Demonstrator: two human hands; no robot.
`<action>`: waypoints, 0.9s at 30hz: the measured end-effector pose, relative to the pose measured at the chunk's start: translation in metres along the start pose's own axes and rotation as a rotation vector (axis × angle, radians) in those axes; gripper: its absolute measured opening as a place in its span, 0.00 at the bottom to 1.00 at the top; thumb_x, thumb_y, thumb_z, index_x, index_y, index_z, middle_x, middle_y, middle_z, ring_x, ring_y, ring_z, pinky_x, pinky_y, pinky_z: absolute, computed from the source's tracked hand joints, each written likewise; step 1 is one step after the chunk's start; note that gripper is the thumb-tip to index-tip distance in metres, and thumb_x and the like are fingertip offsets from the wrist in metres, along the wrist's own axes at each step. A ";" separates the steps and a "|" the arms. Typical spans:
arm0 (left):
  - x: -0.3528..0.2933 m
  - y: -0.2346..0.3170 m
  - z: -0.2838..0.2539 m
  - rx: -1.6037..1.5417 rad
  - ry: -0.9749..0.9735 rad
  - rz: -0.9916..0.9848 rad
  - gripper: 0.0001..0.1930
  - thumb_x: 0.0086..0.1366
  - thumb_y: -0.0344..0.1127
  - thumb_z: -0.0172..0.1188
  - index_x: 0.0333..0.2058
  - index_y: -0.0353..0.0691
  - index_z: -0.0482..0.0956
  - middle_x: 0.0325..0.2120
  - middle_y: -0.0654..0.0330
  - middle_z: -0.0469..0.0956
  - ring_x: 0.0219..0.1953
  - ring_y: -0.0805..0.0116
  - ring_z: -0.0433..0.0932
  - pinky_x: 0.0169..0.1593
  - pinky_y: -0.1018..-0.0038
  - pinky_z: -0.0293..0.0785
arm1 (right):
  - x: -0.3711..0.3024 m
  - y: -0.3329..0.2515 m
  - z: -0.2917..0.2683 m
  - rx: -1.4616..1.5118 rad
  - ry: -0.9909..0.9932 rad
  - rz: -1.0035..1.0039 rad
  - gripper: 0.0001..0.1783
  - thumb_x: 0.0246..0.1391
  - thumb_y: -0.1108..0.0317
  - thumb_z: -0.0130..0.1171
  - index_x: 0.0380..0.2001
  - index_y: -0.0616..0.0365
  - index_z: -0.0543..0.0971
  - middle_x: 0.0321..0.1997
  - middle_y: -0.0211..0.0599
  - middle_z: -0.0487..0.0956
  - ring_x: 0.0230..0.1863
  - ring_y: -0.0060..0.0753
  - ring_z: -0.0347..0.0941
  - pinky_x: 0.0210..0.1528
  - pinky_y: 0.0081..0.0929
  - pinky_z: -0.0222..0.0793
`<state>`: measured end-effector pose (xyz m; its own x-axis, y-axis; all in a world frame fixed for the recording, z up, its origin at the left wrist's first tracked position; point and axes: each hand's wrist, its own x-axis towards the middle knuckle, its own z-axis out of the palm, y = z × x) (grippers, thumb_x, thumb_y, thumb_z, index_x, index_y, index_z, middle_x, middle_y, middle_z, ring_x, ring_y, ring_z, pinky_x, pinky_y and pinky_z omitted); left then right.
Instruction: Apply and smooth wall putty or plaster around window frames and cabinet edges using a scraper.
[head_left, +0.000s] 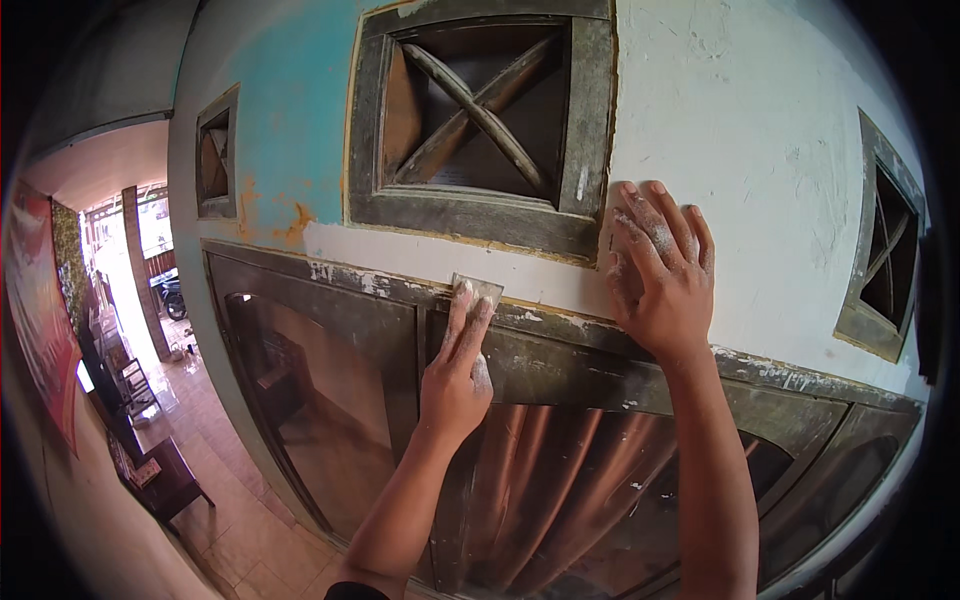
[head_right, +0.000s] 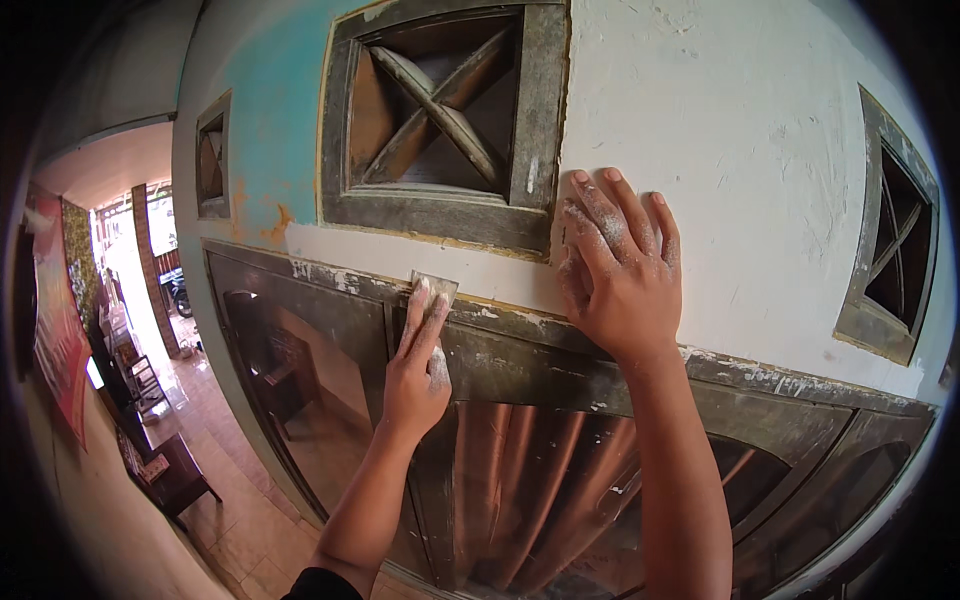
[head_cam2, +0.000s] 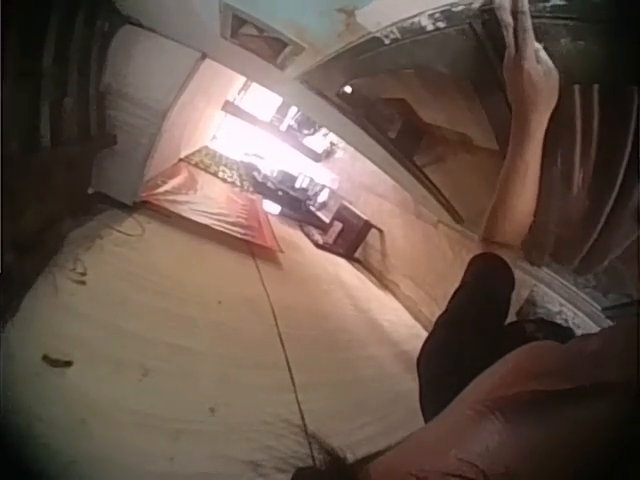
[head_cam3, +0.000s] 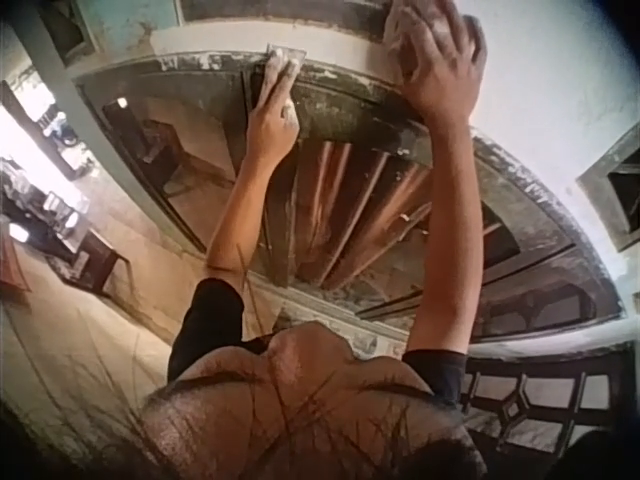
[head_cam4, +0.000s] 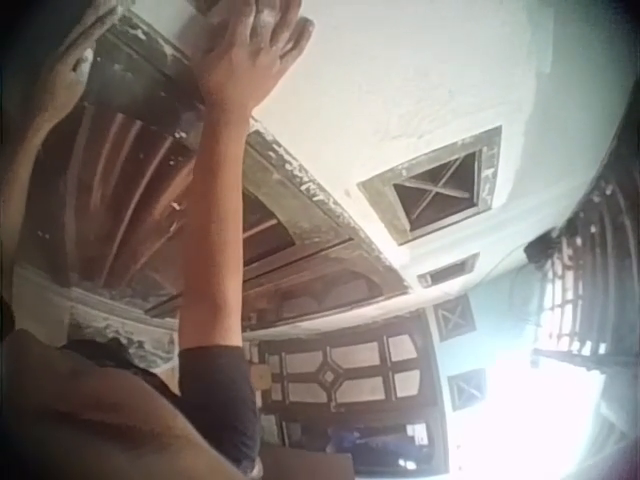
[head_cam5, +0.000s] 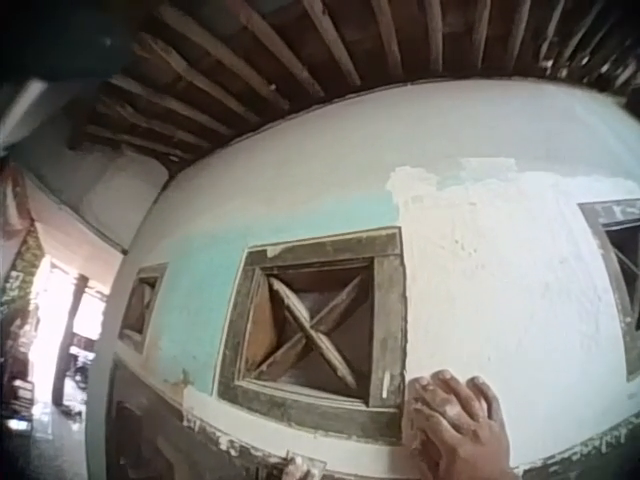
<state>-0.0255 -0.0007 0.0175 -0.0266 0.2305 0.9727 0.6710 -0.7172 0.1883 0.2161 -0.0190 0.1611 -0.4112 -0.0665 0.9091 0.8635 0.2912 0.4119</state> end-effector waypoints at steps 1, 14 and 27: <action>0.000 0.000 -0.002 0.003 -0.008 0.013 0.41 0.60 0.13 0.52 0.73 0.45 0.67 0.75 0.47 0.62 0.73 0.43 0.66 0.68 0.57 0.75 | 0.000 0.000 -0.003 0.001 -0.019 0.005 0.23 0.52 0.70 0.64 0.54 0.51 0.83 0.74 0.31 0.74 0.79 0.43 0.62 0.80 0.57 0.51; 0.016 -0.008 -0.004 -0.016 0.015 0.033 0.40 0.60 0.12 0.50 0.73 0.44 0.67 0.75 0.43 0.61 0.74 0.42 0.64 0.68 0.59 0.75 | 0.000 -0.001 -0.005 -0.006 -0.031 0.014 0.21 0.56 0.71 0.62 0.54 0.51 0.82 0.73 0.34 0.75 0.79 0.46 0.62 0.80 0.56 0.51; 0.018 -0.012 -0.007 -0.058 0.043 0.009 0.37 0.62 0.13 0.50 0.71 0.43 0.70 0.74 0.44 0.62 0.75 0.43 0.63 0.71 0.58 0.72 | -0.001 -0.002 -0.004 0.013 -0.037 0.015 0.19 0.55 0.71 0.63 0.52 0.51 0.83 0.73 0.33 0.76 0.79 0.46 0.63 0.80 0.55 0.51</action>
<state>-0.0393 0.0079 0.0333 -0.0534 0.1968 0.9790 0.6274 -0.7561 0.1863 0.2165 -0.0233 0.1595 -0.4087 -0.0262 0.9123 0.8662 0.3038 0.3968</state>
